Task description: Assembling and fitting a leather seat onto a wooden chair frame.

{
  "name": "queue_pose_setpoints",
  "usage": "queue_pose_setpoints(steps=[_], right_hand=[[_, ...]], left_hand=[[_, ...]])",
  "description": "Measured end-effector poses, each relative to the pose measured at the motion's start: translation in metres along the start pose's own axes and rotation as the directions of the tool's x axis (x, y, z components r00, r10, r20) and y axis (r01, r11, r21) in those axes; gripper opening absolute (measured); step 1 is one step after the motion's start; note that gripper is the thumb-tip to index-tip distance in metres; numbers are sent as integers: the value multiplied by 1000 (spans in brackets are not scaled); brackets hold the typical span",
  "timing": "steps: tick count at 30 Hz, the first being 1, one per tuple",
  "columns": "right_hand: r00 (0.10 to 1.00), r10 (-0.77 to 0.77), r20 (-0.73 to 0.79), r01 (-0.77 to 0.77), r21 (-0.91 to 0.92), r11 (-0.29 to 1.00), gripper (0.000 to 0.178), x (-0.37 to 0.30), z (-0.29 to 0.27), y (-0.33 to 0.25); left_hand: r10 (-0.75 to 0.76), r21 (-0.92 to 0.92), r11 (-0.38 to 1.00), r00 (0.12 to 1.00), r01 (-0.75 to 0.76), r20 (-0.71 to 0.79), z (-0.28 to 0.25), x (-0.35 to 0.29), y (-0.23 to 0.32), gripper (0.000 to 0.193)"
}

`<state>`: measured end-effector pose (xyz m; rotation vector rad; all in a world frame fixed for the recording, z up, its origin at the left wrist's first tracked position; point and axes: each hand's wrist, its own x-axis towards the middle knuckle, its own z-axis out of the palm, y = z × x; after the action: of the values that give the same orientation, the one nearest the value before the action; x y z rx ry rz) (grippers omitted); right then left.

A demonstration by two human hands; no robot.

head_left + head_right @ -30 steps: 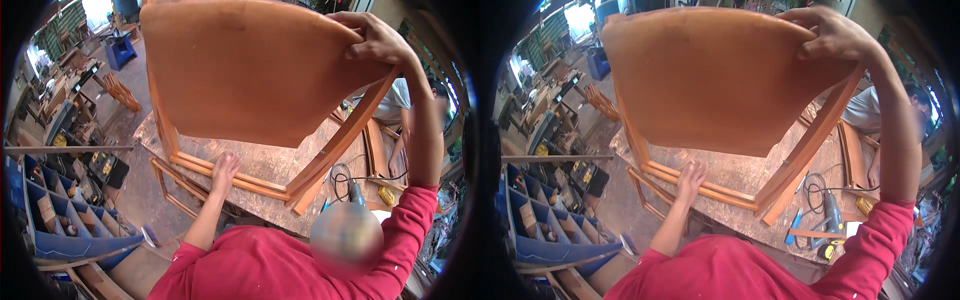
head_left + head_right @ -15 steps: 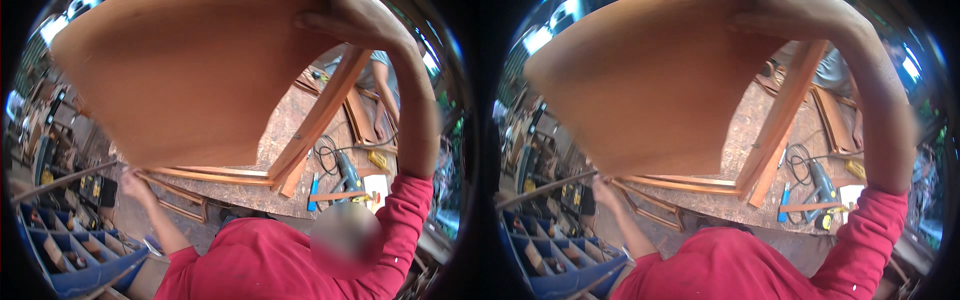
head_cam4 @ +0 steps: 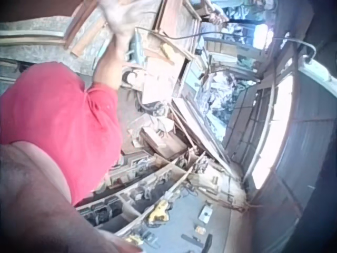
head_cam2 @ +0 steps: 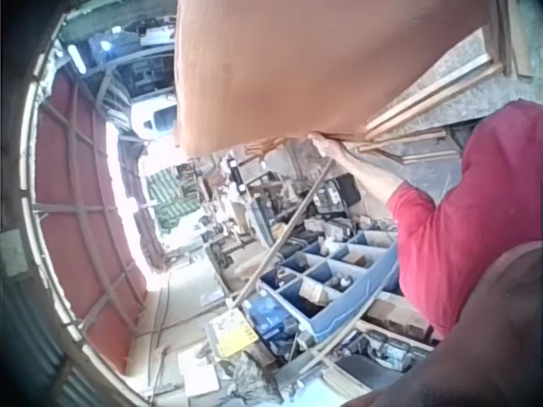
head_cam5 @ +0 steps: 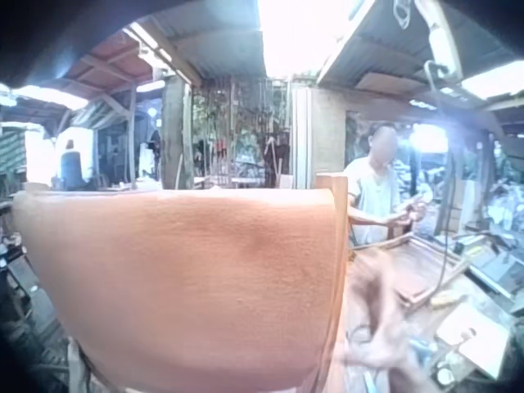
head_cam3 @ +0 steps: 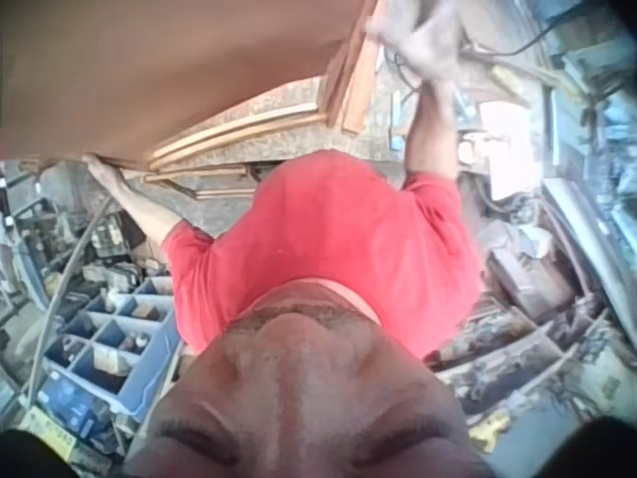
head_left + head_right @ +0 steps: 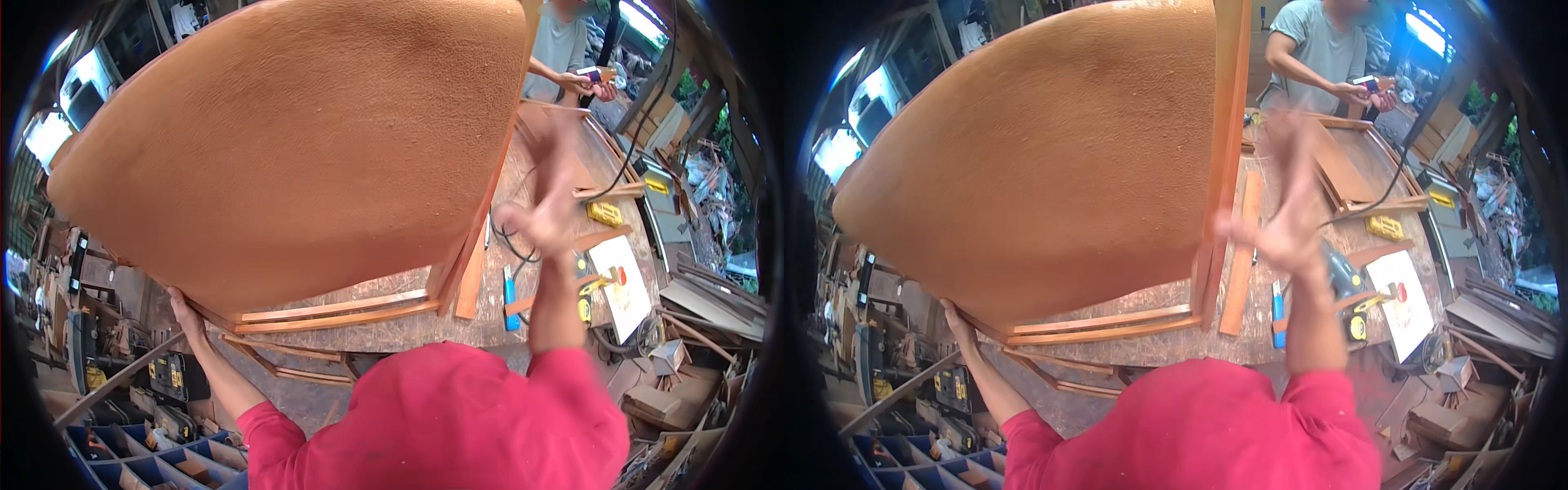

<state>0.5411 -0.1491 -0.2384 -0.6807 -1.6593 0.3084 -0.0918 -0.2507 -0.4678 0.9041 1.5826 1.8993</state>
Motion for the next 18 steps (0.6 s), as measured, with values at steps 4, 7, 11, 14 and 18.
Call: queue_pose_setpoints(steps=[4, 7, 11, 14, 18], right_hand=[[797, 517, 313, -537, -25, 843, 102, -115, 51, 59], [712, 660, 238, -694, 97, 713, 63, -127, 62, 92], [585, 719, 376, -811, 260, 524, 52, -99, 57, 134], [468, 817, 337, -879, 82, 470, 51, -95, 76, 168], [201, 887, 416, -979, 75, 187, 36, -115, 89, 211]], left_hand=[[56, 94, 994, 997, -62, 62, 26, 3, 20, 84], [-116, 99, 990, 983, 102, 142, 56, 1, 54, 77], [-325, 149, 942, 931, 302, 169, 89, 3, 50, 75], [-311, 230, 933, 942, 276, 130, 107, 17, -1, 81], [-523, 329, 827, 839, 457, 148, 109, 36, -68, 80]])
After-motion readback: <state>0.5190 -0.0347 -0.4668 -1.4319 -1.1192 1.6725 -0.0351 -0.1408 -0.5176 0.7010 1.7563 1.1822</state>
